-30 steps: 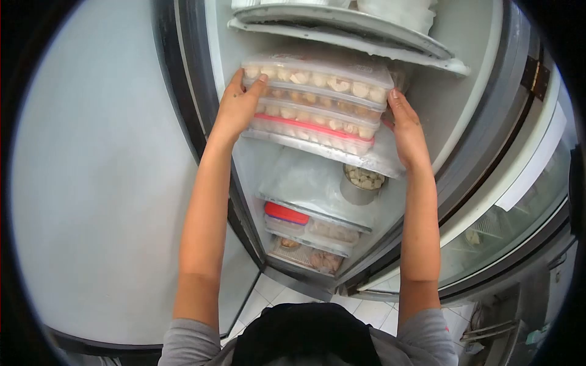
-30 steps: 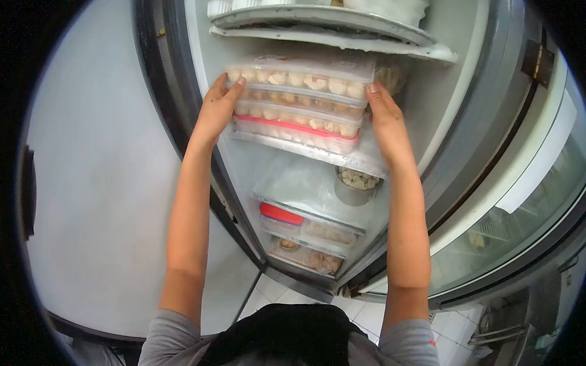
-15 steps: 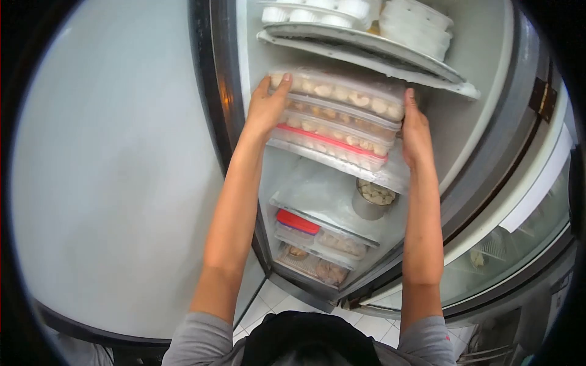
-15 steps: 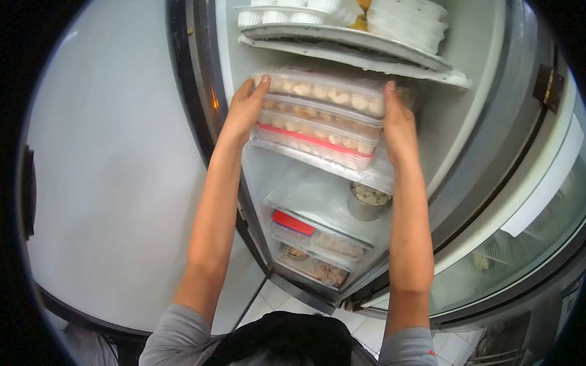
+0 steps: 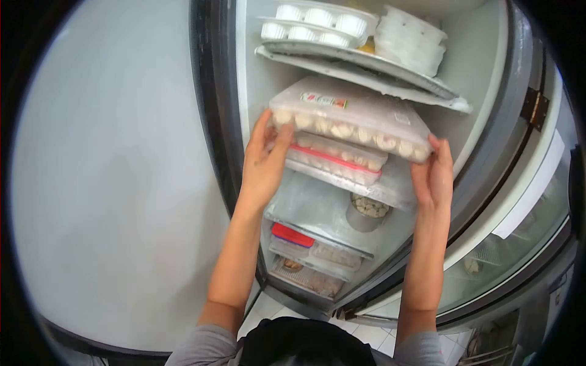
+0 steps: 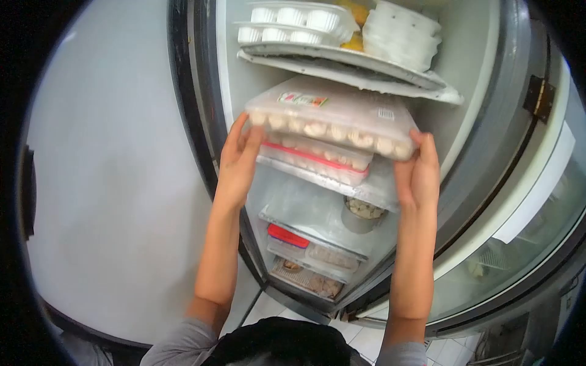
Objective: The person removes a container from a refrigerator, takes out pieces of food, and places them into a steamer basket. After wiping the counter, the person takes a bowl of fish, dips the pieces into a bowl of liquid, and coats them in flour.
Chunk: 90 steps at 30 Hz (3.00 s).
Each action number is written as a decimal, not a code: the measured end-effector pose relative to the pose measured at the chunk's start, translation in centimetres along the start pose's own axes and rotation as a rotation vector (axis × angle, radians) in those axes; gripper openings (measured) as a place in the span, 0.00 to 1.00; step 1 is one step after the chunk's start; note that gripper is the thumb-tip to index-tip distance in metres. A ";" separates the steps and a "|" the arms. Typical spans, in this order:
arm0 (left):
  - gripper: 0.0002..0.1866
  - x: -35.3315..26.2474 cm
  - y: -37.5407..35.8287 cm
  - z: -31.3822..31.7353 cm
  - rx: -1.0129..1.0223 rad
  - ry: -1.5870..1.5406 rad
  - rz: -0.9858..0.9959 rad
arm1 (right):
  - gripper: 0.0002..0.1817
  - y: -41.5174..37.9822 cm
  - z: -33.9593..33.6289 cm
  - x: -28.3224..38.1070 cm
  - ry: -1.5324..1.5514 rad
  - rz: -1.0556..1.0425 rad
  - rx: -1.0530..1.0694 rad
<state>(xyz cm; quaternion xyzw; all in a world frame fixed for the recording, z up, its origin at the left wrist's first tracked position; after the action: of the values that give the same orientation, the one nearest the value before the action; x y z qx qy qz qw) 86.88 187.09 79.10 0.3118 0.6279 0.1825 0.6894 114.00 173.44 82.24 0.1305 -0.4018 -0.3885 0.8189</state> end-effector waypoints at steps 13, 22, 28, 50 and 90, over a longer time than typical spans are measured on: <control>0.36 -4.6 -7.0 -5.7 0.156 -0.816 -0.195 | 0.37 -14.2 3.0 2.7 -0.364 -0.074 -0.026; 0.51 -3.6 -24.2 -15.1 -0.088 -0.425 -0.444 | 0.56 -31.7 0.3 -1.5 -0.408 0.180 -0.147; 0.46 2.3 -26.2 -15.7 -0.028 -0.420 -0.480 | 0.51 -32.8 -4.5 -9.5 -0.295 0.421 -0.115; 0.23 23.8 -11.0 -3.2 -0.117 -0.581 -0.576 | 0.25 -23.4 -12.3 -16.9 -1.452 -0.026 0.157; 0.36 2.2 6.4 0.7 -0.045 0.680 0.183 | 0.30 4.5 -2.9 -3.2 -0.827 0.187 -0.102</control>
<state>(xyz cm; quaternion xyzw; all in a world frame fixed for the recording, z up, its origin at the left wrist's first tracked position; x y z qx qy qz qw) 88.76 193.10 81.71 0.2731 0.7866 0.3508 0.4285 117.46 178.48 80.97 -0.1141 -0.6868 -0.3514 0.6259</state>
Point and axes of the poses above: each hand's wrist, its own y-axis towards the middle knuckle, its own z-axis out of the palm, x = y × z, the point moved 5 cm from there along y, towards the middle knuckle, and after that the axes turned 4 degrees about y, right-handed, at the moved point
